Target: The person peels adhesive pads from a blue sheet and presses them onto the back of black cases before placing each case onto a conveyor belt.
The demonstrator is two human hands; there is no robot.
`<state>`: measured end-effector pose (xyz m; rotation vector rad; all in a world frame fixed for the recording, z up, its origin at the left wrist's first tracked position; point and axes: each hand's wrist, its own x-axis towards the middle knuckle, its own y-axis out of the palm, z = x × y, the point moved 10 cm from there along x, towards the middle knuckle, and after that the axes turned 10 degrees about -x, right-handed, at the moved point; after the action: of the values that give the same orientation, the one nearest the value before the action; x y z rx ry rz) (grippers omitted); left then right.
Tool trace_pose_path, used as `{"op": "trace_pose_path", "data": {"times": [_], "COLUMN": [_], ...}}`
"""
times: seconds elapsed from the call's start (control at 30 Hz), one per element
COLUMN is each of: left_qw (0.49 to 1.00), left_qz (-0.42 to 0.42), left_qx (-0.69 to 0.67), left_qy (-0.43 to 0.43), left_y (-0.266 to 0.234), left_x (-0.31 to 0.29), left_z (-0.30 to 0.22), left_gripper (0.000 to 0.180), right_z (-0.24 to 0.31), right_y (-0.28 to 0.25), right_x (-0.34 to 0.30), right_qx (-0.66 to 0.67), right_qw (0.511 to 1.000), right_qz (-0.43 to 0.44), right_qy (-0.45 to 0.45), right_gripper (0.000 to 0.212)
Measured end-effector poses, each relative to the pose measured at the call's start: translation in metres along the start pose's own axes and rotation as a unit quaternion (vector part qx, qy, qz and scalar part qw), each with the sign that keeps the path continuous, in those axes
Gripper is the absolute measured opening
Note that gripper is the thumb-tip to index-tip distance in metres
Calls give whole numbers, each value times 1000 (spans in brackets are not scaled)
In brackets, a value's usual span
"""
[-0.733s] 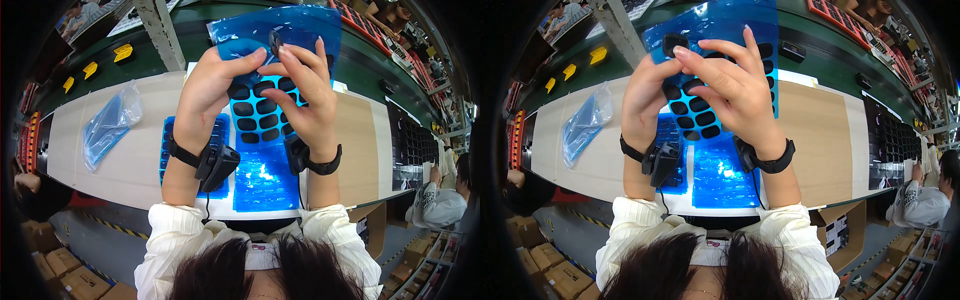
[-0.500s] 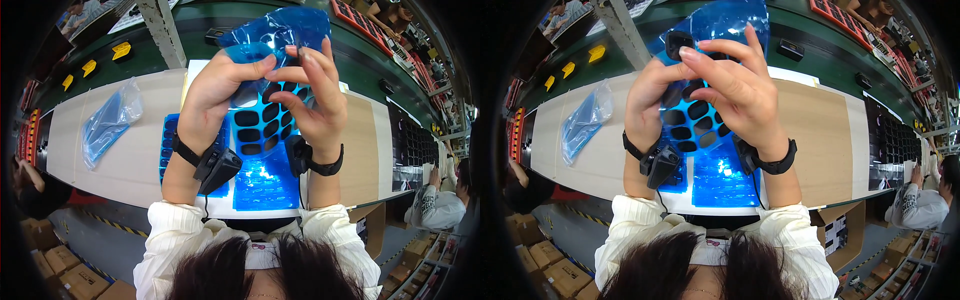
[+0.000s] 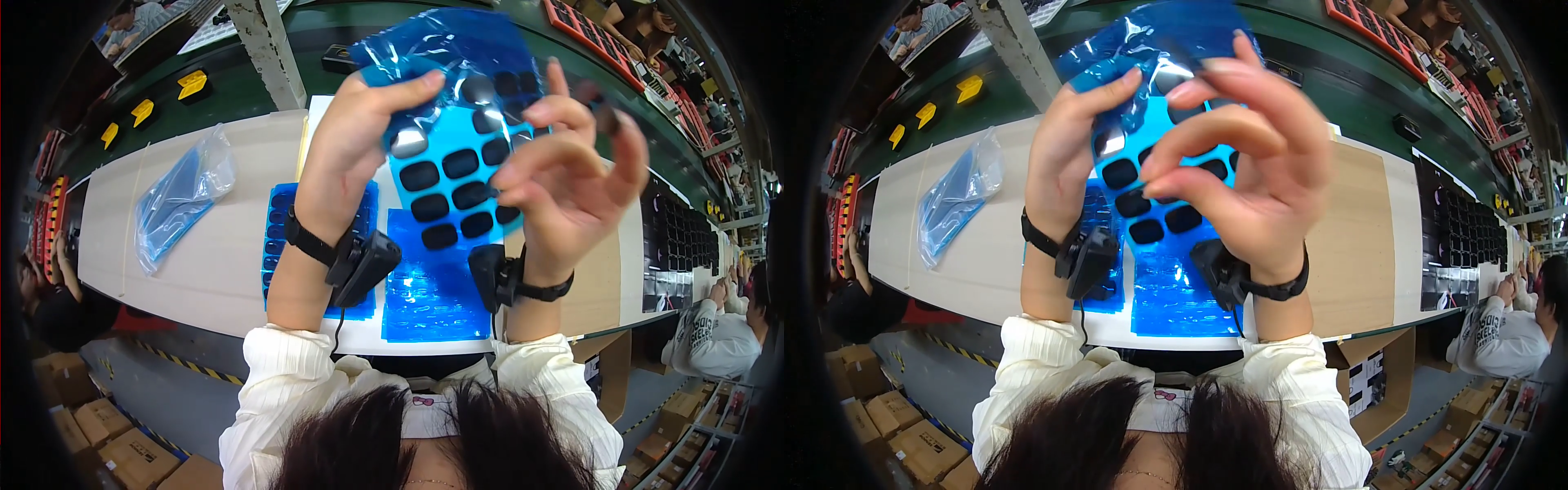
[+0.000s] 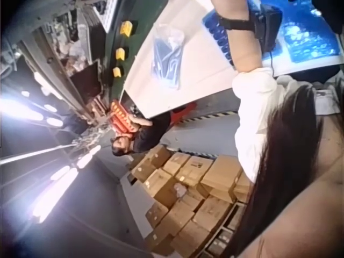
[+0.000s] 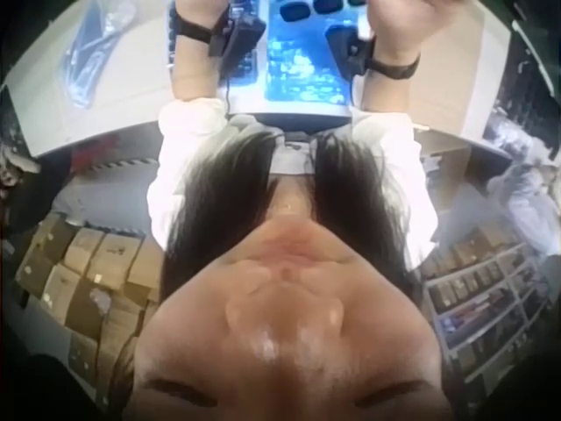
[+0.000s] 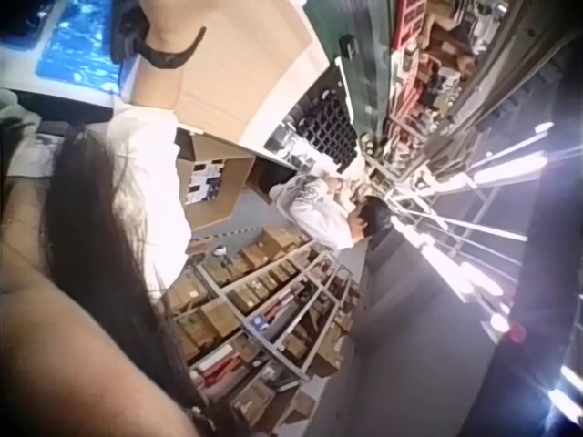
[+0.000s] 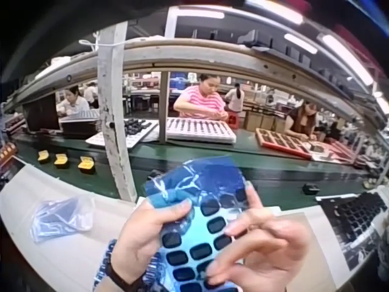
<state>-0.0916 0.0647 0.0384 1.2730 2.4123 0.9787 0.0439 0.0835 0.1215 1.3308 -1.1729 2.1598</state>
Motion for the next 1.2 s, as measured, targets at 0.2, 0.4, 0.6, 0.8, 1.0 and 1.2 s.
{"op": "trace_pose_path", "data": {"times": [0.2, 0.4, 0.6, 0.8, 1.0, 1.2], "left_qw": [998, 996, 962, 944, 941, 985], "left_qz": [-15, 26, 111, 145, 159, 132], "left_qx": [25, 22, 117, 143, 137, 18], "left_qy": [49, 80, 220, 260, 265, 113], "left_y": [-9, 7, 26, 31, 35, 38], "left_x": [0, -16, -43, -52, -55, -35], "left_z": [-6, -6, -22, -22, -19, 5], "left_gripper": [23, 13, 14, 14, 14, 16], "right_z": [-1, -8, -10, 2, 3, 28], "right_y": [0, 31, 34, 24, 19, -2], "right_x": [6, 2, 5, 7, 9, 5], "right_qx": [-19, -109, 21, -4, -25, 47], "right_qw": [997, 994, 999, 1000, 999, 999], "right_qz": [-72, 21, 25, -6, 10, 8], "right_qy": [5, 8, 26, 4, 32, -7], "right_gripper": [100, 102, 102, 104, 105, 103]}}
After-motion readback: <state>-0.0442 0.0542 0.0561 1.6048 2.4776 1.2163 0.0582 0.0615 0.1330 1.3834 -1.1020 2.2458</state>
